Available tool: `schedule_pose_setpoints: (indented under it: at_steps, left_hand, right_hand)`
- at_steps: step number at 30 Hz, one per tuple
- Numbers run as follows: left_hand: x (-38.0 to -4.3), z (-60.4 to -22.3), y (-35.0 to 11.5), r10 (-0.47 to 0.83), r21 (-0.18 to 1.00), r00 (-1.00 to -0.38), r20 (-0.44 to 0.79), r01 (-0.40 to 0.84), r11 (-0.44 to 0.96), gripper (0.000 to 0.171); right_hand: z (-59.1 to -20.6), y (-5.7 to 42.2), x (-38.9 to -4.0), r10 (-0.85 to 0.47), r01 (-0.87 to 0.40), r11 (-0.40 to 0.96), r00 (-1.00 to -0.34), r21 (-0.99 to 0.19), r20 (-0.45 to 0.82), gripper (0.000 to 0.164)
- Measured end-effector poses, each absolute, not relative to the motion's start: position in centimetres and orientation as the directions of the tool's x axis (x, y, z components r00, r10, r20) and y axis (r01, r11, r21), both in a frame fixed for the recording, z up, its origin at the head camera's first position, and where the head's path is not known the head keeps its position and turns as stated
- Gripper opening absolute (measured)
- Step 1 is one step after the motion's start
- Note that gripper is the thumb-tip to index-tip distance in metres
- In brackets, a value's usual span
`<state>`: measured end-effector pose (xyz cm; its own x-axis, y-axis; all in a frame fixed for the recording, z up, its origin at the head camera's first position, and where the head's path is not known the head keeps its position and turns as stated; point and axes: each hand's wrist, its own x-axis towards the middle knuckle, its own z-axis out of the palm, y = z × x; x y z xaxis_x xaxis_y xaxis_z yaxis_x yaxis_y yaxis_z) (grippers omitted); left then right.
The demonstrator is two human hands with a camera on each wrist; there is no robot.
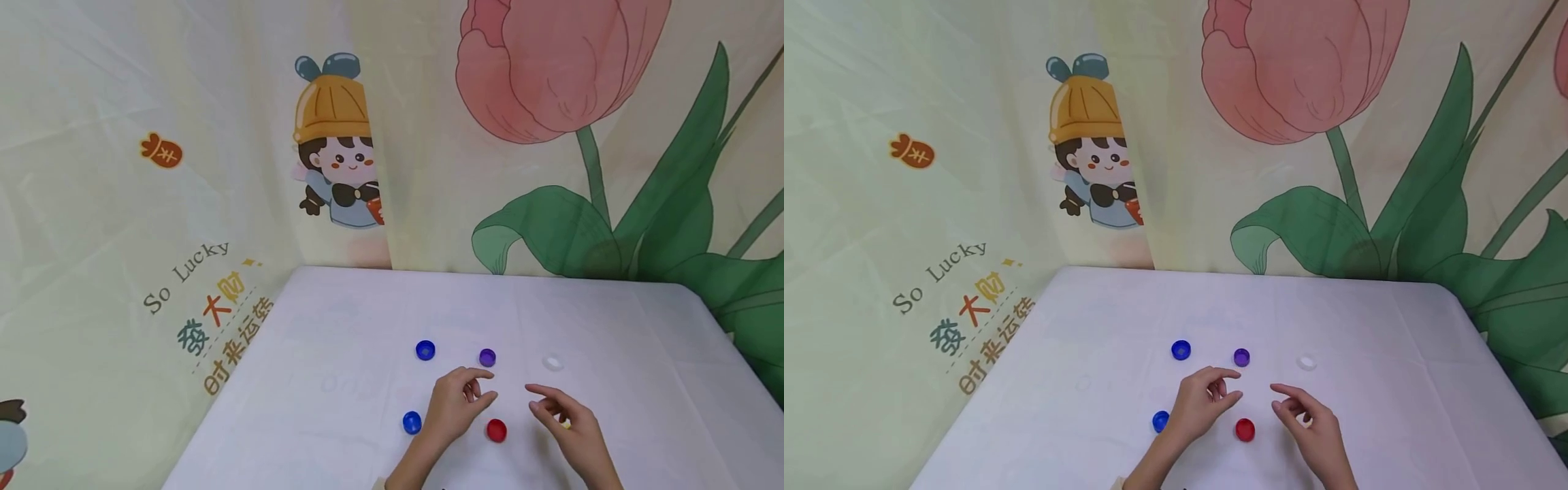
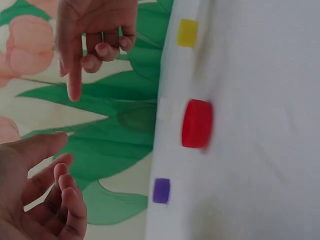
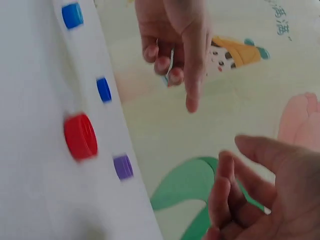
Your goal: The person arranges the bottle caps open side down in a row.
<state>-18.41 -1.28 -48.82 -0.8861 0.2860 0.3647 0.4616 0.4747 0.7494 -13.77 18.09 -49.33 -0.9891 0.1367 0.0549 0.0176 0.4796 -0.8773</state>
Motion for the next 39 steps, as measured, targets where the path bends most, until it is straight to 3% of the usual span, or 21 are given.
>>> schedule_pose_setpoints:
  at_steps: [4,10,17,29,39]
  left_hand:
    - [-17.9,-50.1,-2.0,0.277,0.785,-0.907,0.318,0.416,0.460,0.021]
    - [-17.3,-52.1,-2.4,0.326,0.800,-0.920,0.216,0.358,0.480,0.028]
    - [-17.3,-54.1,-2.6,0.402,0.773,-0.899,0.173,0.377,0.511,0.035]
    - [-17.4,-54.6,-2.0,0.401,0.756,-0.906,0.134,0.355,0.550,0.022]
    - [-17.2,-54.4,-2.2,0.397,0.748,-0.908,0.131,0.353,0.562,0.020]
  right_hand:
    - [-50.0,16.9,-14.1,0.131,0.092,0.417,-0.991,-0.904,-0.041,0.033]
    - [-52.1,16.1,-14.4,0.008,0.168,0.408,-0.983,-0.897,-0.181,0.046]
    - [-53.6,15.9,-14.4,-0.028,0.138,0.490,-0.984,-0.861,-0.174,0.047]
    - [-54.3,15.8,-14.4,-0.052,0.086,0.517,-0.990,-0.852,-0.131,0.033]
    - [-54.4,15.8,-14.3,-0.062,0.065,0.525,-0.992,-0.849,-0.113,0.033]
